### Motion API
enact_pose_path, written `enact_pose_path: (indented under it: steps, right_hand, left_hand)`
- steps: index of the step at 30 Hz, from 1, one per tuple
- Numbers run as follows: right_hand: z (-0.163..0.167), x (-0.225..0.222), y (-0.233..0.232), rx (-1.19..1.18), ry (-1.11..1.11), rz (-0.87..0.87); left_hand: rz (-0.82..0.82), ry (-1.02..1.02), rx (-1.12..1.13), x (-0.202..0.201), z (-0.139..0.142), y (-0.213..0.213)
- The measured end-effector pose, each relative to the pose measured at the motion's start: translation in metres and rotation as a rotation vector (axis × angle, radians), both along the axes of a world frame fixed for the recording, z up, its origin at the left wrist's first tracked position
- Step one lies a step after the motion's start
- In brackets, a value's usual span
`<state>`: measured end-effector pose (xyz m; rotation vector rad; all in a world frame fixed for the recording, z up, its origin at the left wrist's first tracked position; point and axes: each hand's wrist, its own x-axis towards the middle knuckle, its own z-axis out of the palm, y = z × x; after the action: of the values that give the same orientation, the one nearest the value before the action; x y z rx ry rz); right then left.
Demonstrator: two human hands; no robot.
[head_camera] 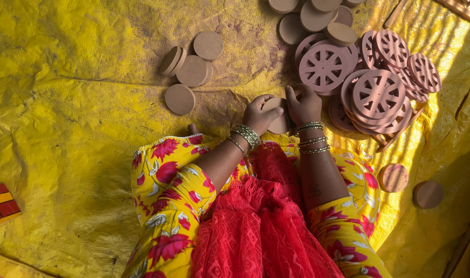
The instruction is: The person sits on the ground sorting through wooden discs and wheel-shaped cutouts, rubbing and sanding their surfaces by hand and with a small block. They then pull a white board close, place a wheel cutout on it, and spread a dark paste onto the wheel using a small spatula-like tool from a container.
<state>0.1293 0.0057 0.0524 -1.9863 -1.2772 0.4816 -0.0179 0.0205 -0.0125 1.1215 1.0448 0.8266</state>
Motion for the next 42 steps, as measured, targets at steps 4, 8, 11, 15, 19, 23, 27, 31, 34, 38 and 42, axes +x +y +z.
enact_pose_path:
  steps: [4,8,11,15,19,23,27,31,34,38,42]
  right_hand:
    - [-0.011,0.013,0.003,-0.021,-0.031,-0.063]
    - [-0.031,0.021,0.007,-0.018,0.2,-0.158]
    - [-0.042,0.021,0.012,-0.036,0.526,-0.186]
    - [-0.045,-0.008,0.006,-0.021,0.536,0.067]
    - [-0.032,-0.051,-0.011,0.116,0.024,0.215]
    - [-0.02,-0.046,-0.008,0.172,0.005,0.178]
    - [-0.027,-0.001,0.01,-0.163,0.594,-0.036]
    - [-0.044,0.023,0.019,-0.049,0.612,-0.078]
    - [-0.046,0.018,0.02,0.179,0.244,-0.02]
    - [-0.036,-0.013,0.01,-0.049,0.371,0.037]
    - [-0.025,-0.053,-0.007,0.126,0.165,0.26]
  left_hand:
    - [0.004,-0.028,-0.062,-0.001,-0.005,-0.002]
    - [0.067,-0.151,-0.116,-0.002,-0.006,0.004]
    - [0.148,-0.265,-0.158,0.0,-0.004,0.008]
    - [0.268,-0.184,-0.399,0.0,-0.008,0.012]
    - [0.341,-0.15,-0.211,-0.002,-0.016,0.018]
    - [0.253,-0.032,-0.009,-0.003,-0.005,0.017]
    - [0.076,0.05,-0.33,-0.004,0.017,0.006]
    - [-0.032,-0.131,-0.26,-0.003,0.015,0.004]
    - [-0.028,-0.07,-0.02,-0.003,-0.004,0.005]
    - [0.085,0.139,0.115,-0.012,-0.025,0.01]
    - [0.444,0.103,0.05,-0.019,-0.029,0.029]
